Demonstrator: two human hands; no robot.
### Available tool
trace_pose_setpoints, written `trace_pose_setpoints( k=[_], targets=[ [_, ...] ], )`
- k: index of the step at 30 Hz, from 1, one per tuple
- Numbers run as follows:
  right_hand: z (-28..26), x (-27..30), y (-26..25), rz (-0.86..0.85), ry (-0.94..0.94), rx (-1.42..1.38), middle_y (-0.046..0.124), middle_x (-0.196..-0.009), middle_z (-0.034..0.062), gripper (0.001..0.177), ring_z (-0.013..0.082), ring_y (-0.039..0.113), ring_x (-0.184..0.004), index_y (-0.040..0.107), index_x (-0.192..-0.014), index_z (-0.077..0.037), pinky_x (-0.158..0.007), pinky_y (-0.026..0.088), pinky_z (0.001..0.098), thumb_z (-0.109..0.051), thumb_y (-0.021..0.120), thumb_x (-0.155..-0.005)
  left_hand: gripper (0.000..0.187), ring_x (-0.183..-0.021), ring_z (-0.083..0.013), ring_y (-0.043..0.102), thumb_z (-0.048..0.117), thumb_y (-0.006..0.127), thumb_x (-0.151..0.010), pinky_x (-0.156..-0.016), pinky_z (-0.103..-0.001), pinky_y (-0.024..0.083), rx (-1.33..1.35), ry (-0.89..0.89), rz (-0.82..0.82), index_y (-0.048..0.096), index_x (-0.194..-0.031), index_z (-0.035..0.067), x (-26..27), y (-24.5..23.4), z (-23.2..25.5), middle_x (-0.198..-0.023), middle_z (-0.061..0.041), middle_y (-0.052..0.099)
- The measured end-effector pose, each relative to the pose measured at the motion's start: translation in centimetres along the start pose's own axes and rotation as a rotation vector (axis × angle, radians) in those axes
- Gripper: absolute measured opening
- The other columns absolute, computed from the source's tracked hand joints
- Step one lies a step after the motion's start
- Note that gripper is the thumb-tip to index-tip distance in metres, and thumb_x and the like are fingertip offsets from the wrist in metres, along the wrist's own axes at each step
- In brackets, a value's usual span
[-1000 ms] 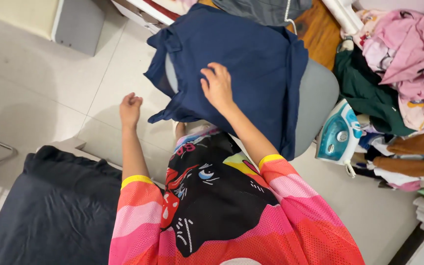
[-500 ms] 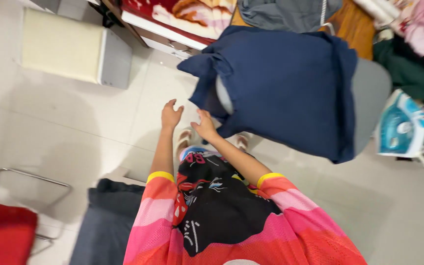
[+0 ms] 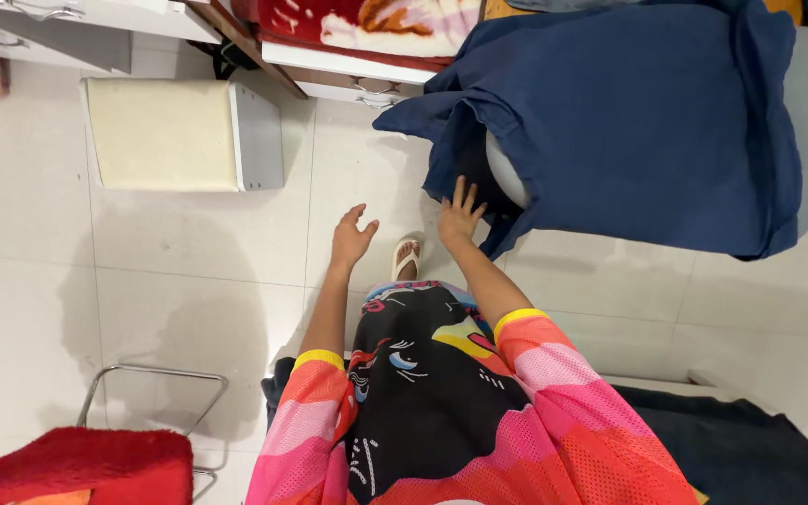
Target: The person irons a blue garment on a table, smoothing the fabric by hand and moving an iron over it several times.
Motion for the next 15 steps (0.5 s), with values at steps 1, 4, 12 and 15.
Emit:
trace_pose_setpoints(
  k=[1, 4, 12, 15],
  targets=[
    [-0.3, 0.5, 0.1, -0.001, -0.031, 0.005, 0.008, -0.170, 0.0126, 0.054, 0.0419, 0.006, -0.151, 0.060, -0.142, -0.012, -0.107, 0.020, 0.0772, -0.028, 0.062, -0.091, 0.056, -0.121, -0.0350, 0.064, 0.032, 0.075, -0.087, -0.100, -0.041, 0.052, 0.002, -0.002, -0.024, 0.062, -0.134, 0.006, 0.1, 0.3, -0.3, -0.132, -0.019, 0.067],
    [-0.6, 1.6, 0.4, -0.148, -0.015, -0.152, 0.012, -0.169, 0.0098, 0.064, 0.0347, 0.008, -0.154, 0.053, -0.146, -0.007, -0.110, 0.017, 0.0768, -0.034, 0.067, -0.089, 0.054, -0.123, -0.0341, 0.064, 0.032, 0.074, -0.088, -0.100, -0.042, 0.051, -0.008, 0.030, -0.065, 0.062, -0.134, 0.006, 0.1, 0.9, -1.0, -0.133, -0.019, 0.067],
    [1.2, 4.4, -4.5, 0.377, -0.046, -0.715, 0.069, -0.126, 0.0157, 0.025, 0.0374, 0.069, -0.103, 0.076, -0.111, 0.000, -0.097, 0.051, 0.0492, -0.016, 0.067, -0.094, 0.053, -0.118, -0.0336, 0.068, 0.032, 0.073, -0.089, -0.098, -0.041, 0.053, 0.011, 0.025, -0.137, 0.063, -0.134, 0.005, -0.4, 3.4, -0.5, -0.127, -0.020, 0.070],
    [2.0, 6.3, -8.2, 0.457, 0.010, -0.903, 0.074, -0.110, 0.0165, 0.019, 0.0356, 0.073, -0.087, 0.077, -0.103, 0.000, -0.080, 0.056, 0.0391, -0.013, 0.069, -0.092, 0.055, -0.114, -0.0340, 0.069, 0.032, 0.074, -0.088, -0.096, -0.041, 0.054, 0.009, 0.021, -0.179, 0.062, -0.135, 0.006, -0.4, 4.1, 1.1, -0.124, -0.021, 0.071]
  ],
)
Point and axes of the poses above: each hand's wrist, its own x-axis away from the middle knuckle, its own y-axis out of the palm, z = x × y, the point moved 3 cm from there along -x, towards the middle knuckle
